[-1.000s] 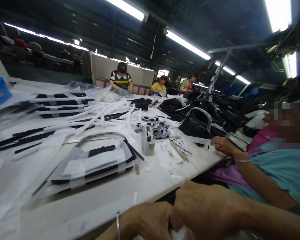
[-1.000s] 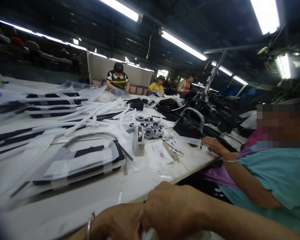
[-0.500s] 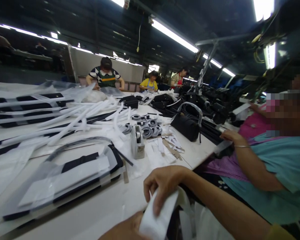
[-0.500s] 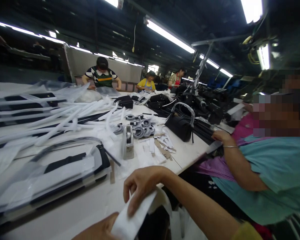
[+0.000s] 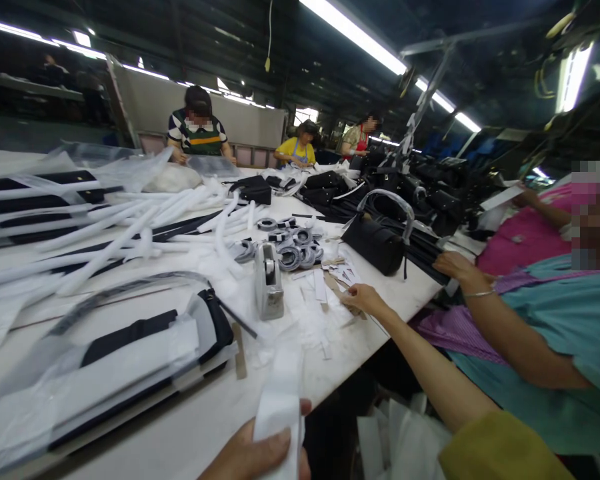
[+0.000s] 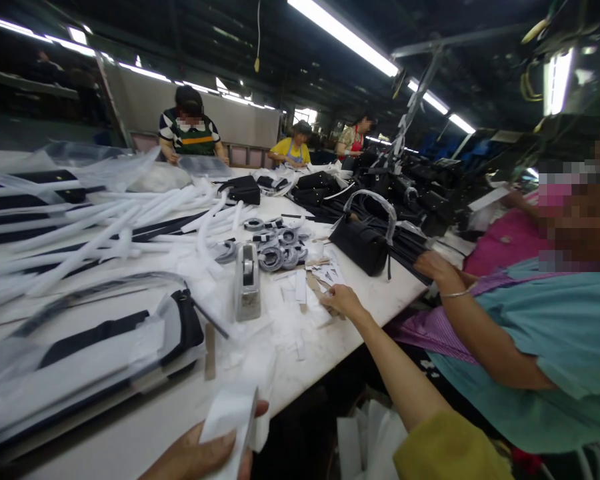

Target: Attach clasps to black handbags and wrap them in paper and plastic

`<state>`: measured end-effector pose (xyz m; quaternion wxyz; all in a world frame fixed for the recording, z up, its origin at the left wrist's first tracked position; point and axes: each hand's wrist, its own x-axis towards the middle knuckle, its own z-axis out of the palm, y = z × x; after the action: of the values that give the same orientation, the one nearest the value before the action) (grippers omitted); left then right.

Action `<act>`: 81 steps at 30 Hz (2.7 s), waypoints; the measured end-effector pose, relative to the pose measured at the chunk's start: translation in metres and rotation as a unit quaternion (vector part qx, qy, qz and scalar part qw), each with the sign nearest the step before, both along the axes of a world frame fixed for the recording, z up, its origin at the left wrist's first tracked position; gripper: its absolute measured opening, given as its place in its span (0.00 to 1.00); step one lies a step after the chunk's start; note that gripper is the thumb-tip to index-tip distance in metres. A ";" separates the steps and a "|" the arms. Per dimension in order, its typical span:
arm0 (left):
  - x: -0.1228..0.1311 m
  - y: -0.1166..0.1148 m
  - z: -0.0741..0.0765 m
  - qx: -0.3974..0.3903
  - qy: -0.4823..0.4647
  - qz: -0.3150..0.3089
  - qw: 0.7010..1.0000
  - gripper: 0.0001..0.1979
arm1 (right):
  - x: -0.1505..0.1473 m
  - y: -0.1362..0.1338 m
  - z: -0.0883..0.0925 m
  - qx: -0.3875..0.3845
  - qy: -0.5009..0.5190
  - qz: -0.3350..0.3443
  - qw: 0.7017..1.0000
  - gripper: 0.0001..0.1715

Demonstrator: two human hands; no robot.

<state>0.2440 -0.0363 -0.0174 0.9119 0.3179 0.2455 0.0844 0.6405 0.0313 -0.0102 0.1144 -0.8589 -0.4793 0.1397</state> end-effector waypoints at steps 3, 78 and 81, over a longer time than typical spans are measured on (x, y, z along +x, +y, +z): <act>0.002 0.005 0.006 0.025 0.020 -0.002 0.999 0.46 | -0.002 0.006 -0.012 -0.006 -0.017 -0.014 1.000 0.22; -0.008 0.004 0.060 -0.013 0.045 0.068 0.997 0.39 | 0.024 -0.029 0.007 0.066 0.246 -0.101 0.962 0.20; -0.008 0.004 0.060 -0.011 0.046 0.068 0.997 0.39 | 0.020 -0.024 0.008 0.088 0.171 -0.083 0.978 0.17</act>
<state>0.2363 -0.0319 0.0429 0.8953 0.2937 0.3092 0.1288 0.6604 0.0070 -0.0017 0.2809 -0.8456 -0.3903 0.2316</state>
